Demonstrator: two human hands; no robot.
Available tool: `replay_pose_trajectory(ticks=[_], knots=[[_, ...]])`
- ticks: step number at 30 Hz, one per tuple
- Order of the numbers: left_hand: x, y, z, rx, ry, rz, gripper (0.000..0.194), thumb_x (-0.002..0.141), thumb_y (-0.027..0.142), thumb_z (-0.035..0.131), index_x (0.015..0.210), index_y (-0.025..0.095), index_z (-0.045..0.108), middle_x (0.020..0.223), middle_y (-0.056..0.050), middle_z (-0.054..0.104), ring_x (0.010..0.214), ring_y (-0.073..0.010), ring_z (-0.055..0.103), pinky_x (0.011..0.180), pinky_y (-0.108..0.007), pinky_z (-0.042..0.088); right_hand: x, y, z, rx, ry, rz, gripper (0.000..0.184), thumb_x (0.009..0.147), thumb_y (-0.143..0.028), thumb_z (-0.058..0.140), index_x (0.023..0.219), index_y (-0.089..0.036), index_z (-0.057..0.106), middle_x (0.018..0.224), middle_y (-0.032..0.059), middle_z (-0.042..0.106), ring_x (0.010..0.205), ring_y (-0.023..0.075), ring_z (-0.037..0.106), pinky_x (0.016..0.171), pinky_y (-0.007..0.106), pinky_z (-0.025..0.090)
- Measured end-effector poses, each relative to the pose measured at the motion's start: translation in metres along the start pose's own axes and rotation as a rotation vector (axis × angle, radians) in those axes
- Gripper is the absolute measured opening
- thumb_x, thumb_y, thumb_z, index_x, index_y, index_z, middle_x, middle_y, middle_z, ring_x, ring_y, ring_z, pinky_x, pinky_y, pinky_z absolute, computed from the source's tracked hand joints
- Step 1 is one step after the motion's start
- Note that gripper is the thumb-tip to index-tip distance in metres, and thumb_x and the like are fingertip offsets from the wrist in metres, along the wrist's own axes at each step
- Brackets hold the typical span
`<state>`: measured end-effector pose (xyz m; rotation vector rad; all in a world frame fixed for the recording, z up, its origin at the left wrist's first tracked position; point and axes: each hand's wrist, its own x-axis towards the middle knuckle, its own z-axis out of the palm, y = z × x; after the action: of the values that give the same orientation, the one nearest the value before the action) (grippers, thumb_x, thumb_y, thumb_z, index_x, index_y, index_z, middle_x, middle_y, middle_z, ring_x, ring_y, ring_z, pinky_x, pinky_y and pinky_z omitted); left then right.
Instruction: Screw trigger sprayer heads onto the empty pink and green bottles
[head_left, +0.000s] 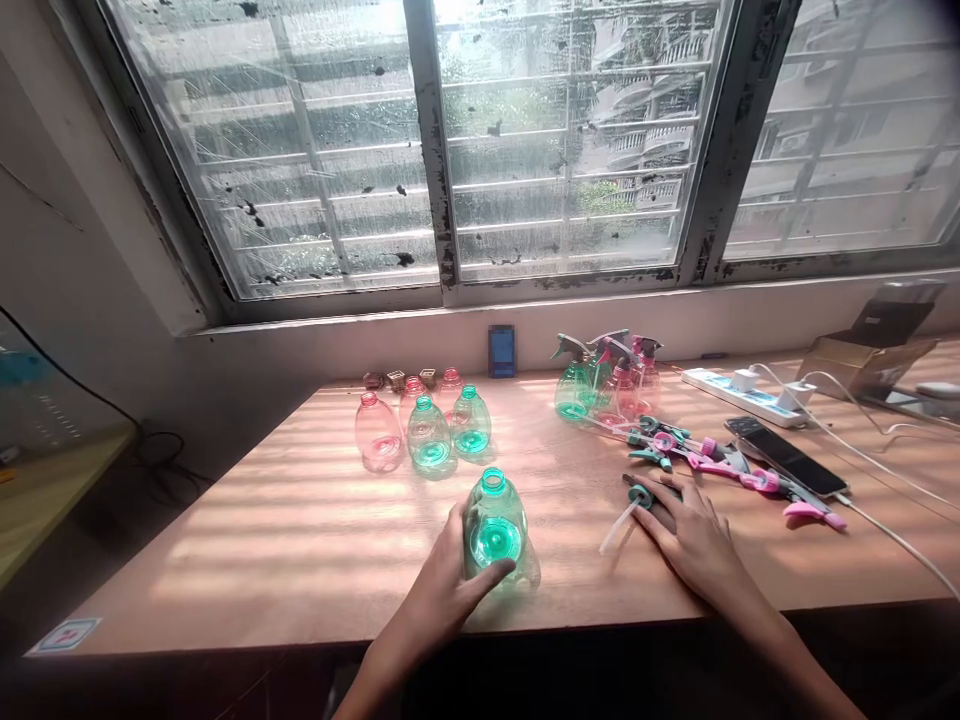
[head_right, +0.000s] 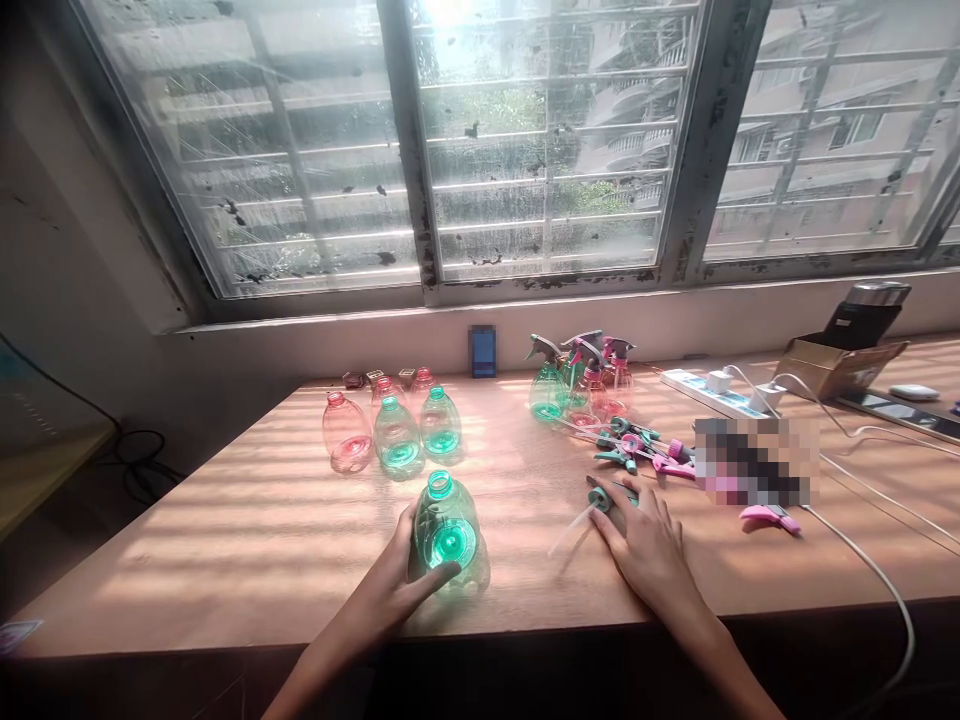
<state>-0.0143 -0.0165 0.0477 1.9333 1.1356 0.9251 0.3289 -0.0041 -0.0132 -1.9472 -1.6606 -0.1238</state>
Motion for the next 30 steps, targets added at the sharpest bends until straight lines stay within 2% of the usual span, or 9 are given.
replay_pose_trajectory(ticks=[4,6,9,14,20,27,30], knots=[[-0.003,0.005,-0.004,0.04,-0.05,0.042,0.082,0.081,0.035,0.08,0.152,0.029,0.039,0.145,-0.011,0.052,0.136,-0.0355,0.048,0.115,-0.048,0.039,-0.001,0.0,-0.004,0.029,-0.044,0.055,0.048,0.097,-0.049,0.04,0.136,-0.032,0.062,0.143,0.0129,0.057,0.128,0.0448,0.051,0.098,0.065,0.043],[-0.004,0.008,-0.006,0.015,-0.056,0.046,0.08,0.079,0.036,0.082,0.149,0.033,0.043,0.139,-0.009,0.055,0.13,-0.0342,0.052,0.111,-0.046,0.044,0.0,0.0,-0.006,0.127,-0.057,0.078,0.048,0.093,-0.053,0.047,0.132,-0.03,0.064,0.137,0.0115,0.063,0.126,0.0433,0.054,0.1,0.063,0.043],[-0.005,0.01,-0.008,-0.045,-0.001,0.03,0.076,0.081,0.039,0.082,0.147,0.035,0.045,0.133,-0.007,0.054,0.127,-0.0323,0.054,0.111,-0.047,0.044,0.001,0.003,-0.009,0.335,-0.033,0.151,0.051,0.089,-0.058,0.053,0.128,-0.027,0.062,0.126,0.0111,0.07,0.121,0.0385,0.06,0.101,0.056,0.046],[-0.006,0.005,-0.006,-0.113,0.037,0.047,0.085,0.074,0.038,0.088,0.147,0.041,0.044,0.134,-0.006,0.045,0.123,-0.0302,0.056,0.108,-0.045,0.048,0.001,0.006,-0.012,0.499,0.069,0.217,0.049,0.088,-0.059,0.054,0.124,-0.027,0.059,0.133,0.0122,0.064,0.125,0.0361,0.058,0.104,0.05,0.045],[-0.007,0.004,-0.006,0.0,-0.006,0.078,0.082,0.068,0.046,0.091,0.141,0.041,0.053,0.133,-0.006,0.043,0.122,-0.031,0.053,0.113,-0.049,0.041,-0.001,-0.003,-0.02,0.549,0.093,0.159,0.046,0.09,-0.055,0.056,0.123,-0.022,0.059,0.128,0.014,0.064,0.123,0.036,0.058,0.103,0.048,0.046],[-0.007,0.001,-0.005,0.06,-0.019,0.125,0.089,0.066,0.048,0.092,0.144,0.043,0.05,0.134,-0.005,0.039,0.133,-0.0332,0.044,0.115,-0.048,0.039,-0.013,-0.031,-0.027,0.442,0.317,-0.032,0.041,0.095,-0.046,0.054,0.129,-0.023,0.054,0.131,0.0148,0.057,0.134,0.0368,0.048,0.11,0.052,0.041],[-0.007,0.002,-0.004,0.069,-0.018,0.131,0.088,0.066,0.049,0.092,0.144,0.043,0.05,0.133,-0.006,0.04,0.133,-0.0333,0.044,0.115,-0.048,0.039,-0.017,-0.037,-0.028,0.454,0.357,-0.018,0.043,0.097,-0.045,0.053,0.133,-0.021,0.052,0.132,0.0156,0.054,0.135,0.0373,0.047,0.112,0.054,0.039]])
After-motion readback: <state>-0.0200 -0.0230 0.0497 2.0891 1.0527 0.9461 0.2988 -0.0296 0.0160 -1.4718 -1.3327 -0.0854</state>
